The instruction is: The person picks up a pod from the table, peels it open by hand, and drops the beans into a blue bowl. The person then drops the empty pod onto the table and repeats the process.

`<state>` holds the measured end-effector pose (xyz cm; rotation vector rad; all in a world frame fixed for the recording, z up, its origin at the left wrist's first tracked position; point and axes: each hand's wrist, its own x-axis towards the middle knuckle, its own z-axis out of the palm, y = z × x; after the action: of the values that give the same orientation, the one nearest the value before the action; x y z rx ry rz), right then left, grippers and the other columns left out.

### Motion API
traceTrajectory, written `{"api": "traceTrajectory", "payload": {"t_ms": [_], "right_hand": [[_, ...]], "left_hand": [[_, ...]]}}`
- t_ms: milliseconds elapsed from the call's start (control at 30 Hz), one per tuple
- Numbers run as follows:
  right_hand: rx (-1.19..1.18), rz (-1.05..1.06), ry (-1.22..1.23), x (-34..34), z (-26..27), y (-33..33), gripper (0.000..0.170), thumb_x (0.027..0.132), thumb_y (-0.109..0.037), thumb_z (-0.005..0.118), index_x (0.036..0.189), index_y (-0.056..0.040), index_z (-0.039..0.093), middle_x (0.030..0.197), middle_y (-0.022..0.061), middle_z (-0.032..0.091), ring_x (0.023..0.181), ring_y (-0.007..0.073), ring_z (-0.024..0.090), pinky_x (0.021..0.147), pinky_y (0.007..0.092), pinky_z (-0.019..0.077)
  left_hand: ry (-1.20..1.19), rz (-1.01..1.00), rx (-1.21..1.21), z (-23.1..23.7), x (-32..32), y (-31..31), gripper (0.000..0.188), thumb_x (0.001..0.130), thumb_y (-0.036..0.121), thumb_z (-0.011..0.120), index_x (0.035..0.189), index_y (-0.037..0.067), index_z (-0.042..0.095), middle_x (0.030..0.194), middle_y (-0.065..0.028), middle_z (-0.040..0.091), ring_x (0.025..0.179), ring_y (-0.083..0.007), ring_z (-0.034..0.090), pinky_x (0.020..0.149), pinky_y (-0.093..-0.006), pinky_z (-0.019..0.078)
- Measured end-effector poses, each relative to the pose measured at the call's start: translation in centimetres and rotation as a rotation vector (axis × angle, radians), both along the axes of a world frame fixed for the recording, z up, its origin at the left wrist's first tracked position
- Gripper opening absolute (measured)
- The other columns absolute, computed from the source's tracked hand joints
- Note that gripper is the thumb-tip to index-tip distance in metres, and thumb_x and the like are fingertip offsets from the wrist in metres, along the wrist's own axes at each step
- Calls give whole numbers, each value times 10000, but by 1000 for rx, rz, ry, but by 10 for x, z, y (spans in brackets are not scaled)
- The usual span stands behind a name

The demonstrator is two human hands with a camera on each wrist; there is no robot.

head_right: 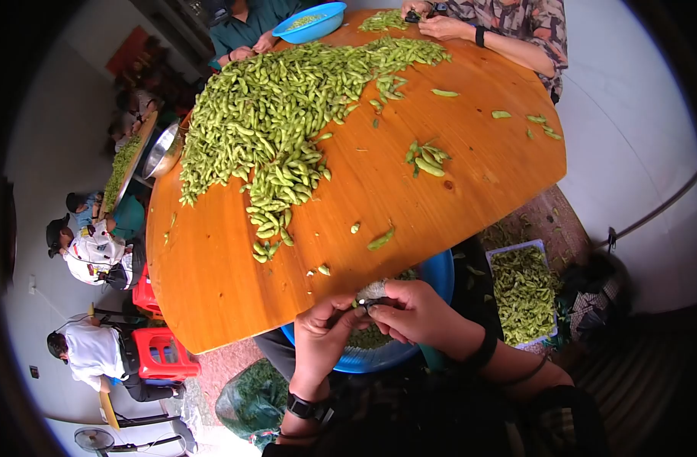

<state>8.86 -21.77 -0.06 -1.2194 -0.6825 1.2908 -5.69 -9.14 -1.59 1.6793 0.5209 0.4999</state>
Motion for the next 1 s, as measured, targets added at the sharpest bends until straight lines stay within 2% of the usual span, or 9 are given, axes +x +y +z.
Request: {"api": "traceTrajectory", "payload": {"t_ms": [67, 267, 367, 400, 500, 533, 767, 900, 1000], "right_hand": [[-57, -33, 13, -4, 9, -1, 179, 973, -99, 531, 1118, -27, 606, 680, 3, 562, 505, 41, 483, 443, 197, 359], [-84, 15, 4, 0, 16, -3, 161, 969, -106, 544, 1079, -18, 623, 684, 7, 562, 514, 43, 492, 452, 199, 366], [-68, -14, -112, -4, 14, -3, 138, 957, -99, 555, 1040, -13, 624, 671, -1, 565, 521, 40, 491, 463, 210, 374], [-67, -4, -112, -4, 14, -4, 138, 957, -99, 555, 1040, -13, 624, 671, -1, 565, 521, 40, 491, 463, 210, 374], [7, 10, -301, -5, 11, -5, 111, 939, -86, 565, 995, -5, 616, 652, -11, 569, 526, 35, 484, 473, 220, 380], [15, 7, -338, -7, 10, -5, 101, 933, -80, 567, 980, -4, 614, 646, -15, 570, 527, 34, 481, 476, 223, 381], [-44, 65, -214, -9, 10, -3, 86, 923, -76, 572, 965, -14, 612, 648, -13, 581, 516, 34, 491, 470, 216, 391], [-47, 37, -202, -7, 15, -1, 92, 927, -80, 566, 973, -16, 614, 650, -13, 585, 509, 34, 498, 463, 211, 394], [7, -49, -336, -2, 14, -2, 165, 938, -88, 558, 1070, -22, 631, 670, -14, 599, 509, 28, 500, 456, 209, 393]], "left_hand": [[-80, -57, -394, 2, -1, 1, 165, 917, -22, 609, 1079, -35, 636, 979, -93, 696, 866, -185, 694, 773, -296, 587], [-100, -109, -647, -7, -7, 4, 202, 995, 66, 511, 1174, -19, 548, 1013, -133, 680, 890, -235, 701, 741, -324, 596], [-100, -114, -636, -5, -8, 2, 170, 1005, 92, 499, 1141, -10, 512, 1002, -142, 680, 893, -250, 702, 707, -320, 596], [-106, -100, -587, -1, -6, -1, 118, 1002, 83, 502, 1087, 2, 507, 942, -115, 671, 787, -188, 689, 632, -278, 575], [-34, -66, -436, 2, -8, -2, 107, 997, 71, 503, 1081, 7, 516, 877, -74, 647, 641, -114, 618, 550, -229, 521], [15, -24, -416, 5, -7, -4, 85, 980, 45, 512, 1058, 12, 522, 806, -29, 602, 587, -60, 532, 499, -199, 445], [17, 105, -83, -18, -9, -9, 165, 877, -86, 459, 988, 9, 537, 731, -3, 554, 571, -49, 482, 513, -211, 400], [32, 114, -206, -7, -11, -12, 195, 860, -94, 434, 978, 17, 543, 731, 1, 546, 569, -55, 470, 522, -208, 402], [36, 89, -242, -11, -23, -11, 222, 862, -72, 439, 1027, 10, 562, 782, -46, 597, 593, -114, 567, 564, -247, 467]]}}
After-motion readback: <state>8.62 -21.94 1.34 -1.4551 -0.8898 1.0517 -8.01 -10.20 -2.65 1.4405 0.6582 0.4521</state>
